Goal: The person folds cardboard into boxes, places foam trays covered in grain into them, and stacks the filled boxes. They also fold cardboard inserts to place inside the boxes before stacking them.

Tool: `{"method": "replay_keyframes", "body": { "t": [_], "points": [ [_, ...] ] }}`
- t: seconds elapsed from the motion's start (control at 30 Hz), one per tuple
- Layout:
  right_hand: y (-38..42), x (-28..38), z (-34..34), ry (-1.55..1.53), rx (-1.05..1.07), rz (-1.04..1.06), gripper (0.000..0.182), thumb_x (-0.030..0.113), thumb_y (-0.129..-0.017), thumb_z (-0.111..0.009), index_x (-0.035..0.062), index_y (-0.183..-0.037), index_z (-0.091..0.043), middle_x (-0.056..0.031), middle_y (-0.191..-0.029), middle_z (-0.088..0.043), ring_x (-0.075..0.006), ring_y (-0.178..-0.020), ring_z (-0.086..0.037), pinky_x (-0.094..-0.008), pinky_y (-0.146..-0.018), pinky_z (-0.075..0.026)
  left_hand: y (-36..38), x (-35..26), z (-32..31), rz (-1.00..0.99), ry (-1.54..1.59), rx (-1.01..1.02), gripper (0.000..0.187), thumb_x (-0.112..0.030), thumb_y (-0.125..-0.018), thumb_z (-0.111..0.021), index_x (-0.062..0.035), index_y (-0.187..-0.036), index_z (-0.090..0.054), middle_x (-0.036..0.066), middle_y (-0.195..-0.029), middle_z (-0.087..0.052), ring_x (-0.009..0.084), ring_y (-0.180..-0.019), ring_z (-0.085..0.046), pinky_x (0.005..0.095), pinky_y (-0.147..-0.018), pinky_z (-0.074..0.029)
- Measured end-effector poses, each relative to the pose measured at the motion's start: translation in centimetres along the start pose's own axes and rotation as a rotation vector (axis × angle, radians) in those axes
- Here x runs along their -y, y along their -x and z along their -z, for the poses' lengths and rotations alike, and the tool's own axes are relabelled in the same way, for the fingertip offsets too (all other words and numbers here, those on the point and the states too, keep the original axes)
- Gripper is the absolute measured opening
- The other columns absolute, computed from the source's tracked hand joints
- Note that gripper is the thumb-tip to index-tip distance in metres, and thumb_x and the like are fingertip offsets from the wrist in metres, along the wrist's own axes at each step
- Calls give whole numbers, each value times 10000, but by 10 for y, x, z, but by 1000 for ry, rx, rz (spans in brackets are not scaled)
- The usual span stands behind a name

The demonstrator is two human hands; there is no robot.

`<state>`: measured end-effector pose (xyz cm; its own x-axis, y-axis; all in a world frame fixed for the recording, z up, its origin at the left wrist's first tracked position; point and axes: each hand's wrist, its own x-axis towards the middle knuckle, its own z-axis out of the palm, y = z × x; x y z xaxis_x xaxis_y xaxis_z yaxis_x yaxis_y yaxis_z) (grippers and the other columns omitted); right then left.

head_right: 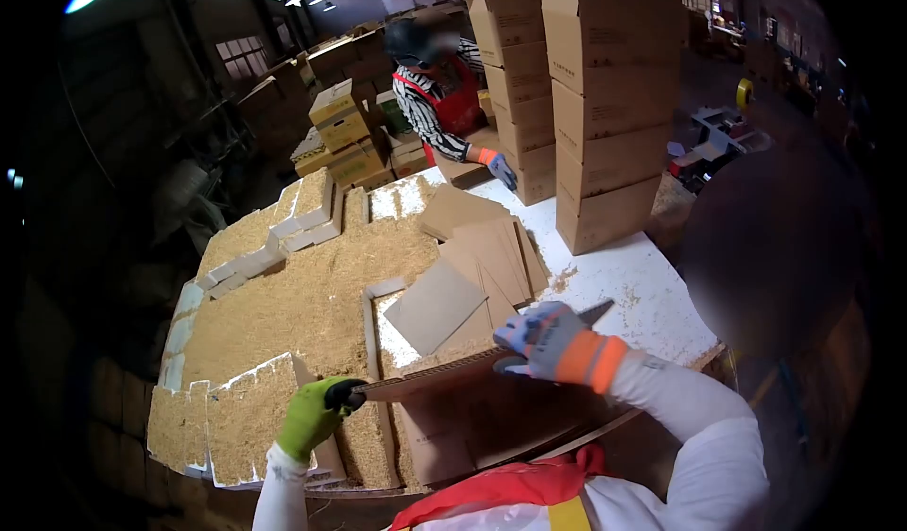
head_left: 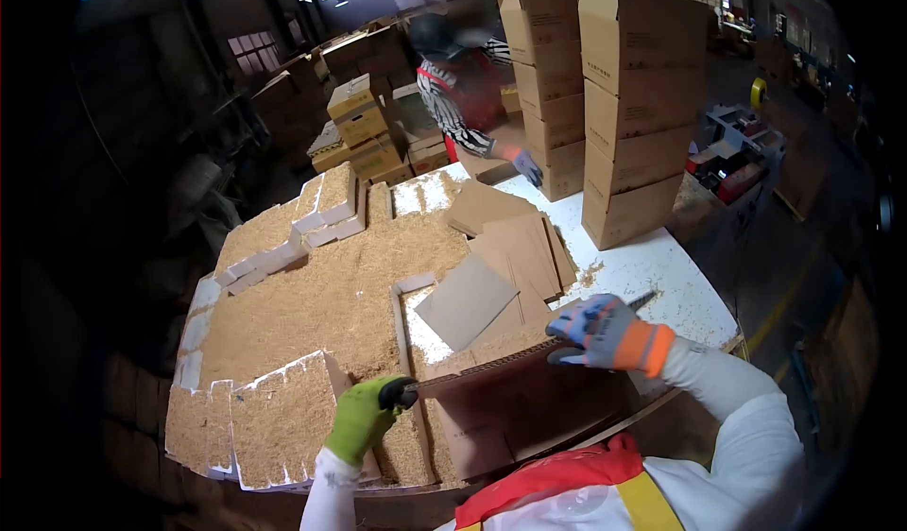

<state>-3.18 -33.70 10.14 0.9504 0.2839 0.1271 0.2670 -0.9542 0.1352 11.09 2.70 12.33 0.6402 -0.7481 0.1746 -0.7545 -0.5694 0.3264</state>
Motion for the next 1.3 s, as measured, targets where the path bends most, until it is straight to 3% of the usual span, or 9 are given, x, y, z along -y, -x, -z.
{"method": "replay_keyframes", "body": {
  "t": [0.13, 0.3, 0.43, 0.6, 0.9, 1.03, 1.1, 1.17, 1.3],
  "points": [
    [-43, -7, 5, -88, 117, -26, 423, 526, -872, -557, 159, -1079, -598, -79, -946, -649, -278, -831, -665, -389, -712, -515, -48, -30, 4, -13, -323, -64, 499, -213, -765, -710, -134, -1241, -583, 127, -1212, -600, 359, -1156, -531, 475, -921, -435],
    [-80, -36, 23, -272, 339, -125, 921, 852, -746, -438, 169, -1361, -491, -168, -1122, -661, -326, -1042, -634, -406, -879, -487, -75, -84, -97, -143, -324, -431, 704, -299, -754, -710, -116, -1389, -465, 130, -1469, -412, 393, -1363, -344, 512, -1091, -285],
    [-99, -52, 36, -741, 530, -8, 826, 683, -798, -598, 152, -1410, -435, -216, -1138, -641, -333, -1056, -616, -414, -908, -466, -47, -88, -105, -177, -143, -484, 556, -283, -777, -705, -147, -1296, -559, 79, -1423, -480, 335, -1340, -399, 485, -1076, -304],
    [-108, -45, 13, -288, 235, 6, 568, 494, -816, -641, 103, -1226, -604, -179, -1036, -666, -348, -984, -623, -425, -883, -474, -40, -89, -86, -252, 99, -630, 241, -255, -726, -762, -171, -921, -648, 4, -885, -641, 229, -871, -600, 419, -867, -427],
    [-133, 10, -2, -136, 210, 69, 505, 484, -854, -607, 142, -1225, -590, -144, -1002, -677, -308, -961, -644, -411, -828, -499, 4, -86, -11, -381, 760, -216, 326, -169, -815, -680, -35, -1110, -643, 152, -1160, -642, 298, -1052, -628, 409, -943, -475],
    [-137, 13, -21, -184, 70, 122, 523, 448, -836, -654, 142, -1251, -566, -133, -1034, -670, -327, -985, -633, -431, -850, -491, 0, 14, -37, -26, 759, -568, 326, -106, -782, -710, -82, -1106, -679, 126, -1137, -653, 305, -1033, -620, 395, -915, -494],
    [-140, 8, -12, -218, 95, 103, 555, 452, -835, -661, 142, -1280, -541, -136, -1087, -645, -338, -1014, -613, -437, -875, -482, -29, -12, -59, -467, 199, -140, 325, -161, -699, -731, -118, -1019, -703, 53, -1065, -663, 319, -1049, -558, 417, -940, -445],
    [-118, 2, -12, -338, -337, 214, 612, 477, -827, -670, 125, -1300, -507, -144, -1178, -575, -351, -1068, -570, -438, -908, -463, -41, -6, -72, -480, 124, -10, 364, -188, -657, -760, -129, -1011, -701, 47, -1065, -661, 322, -1034, -552, 434, -922, -446],
    [-3, -37, 83, -108, -426, -76, 950, 662, -729, -668, -46, -1324, -449, -169, -1008, -554, -298, -910, -552, -388, -796, -467, -37, 5, -79, -504, 202, -158, 405, -175, -625, -786, -142, -1019, -698, 59, -1057, -658, 320, -984, -565, 426, -860, -457]
  ]
}}
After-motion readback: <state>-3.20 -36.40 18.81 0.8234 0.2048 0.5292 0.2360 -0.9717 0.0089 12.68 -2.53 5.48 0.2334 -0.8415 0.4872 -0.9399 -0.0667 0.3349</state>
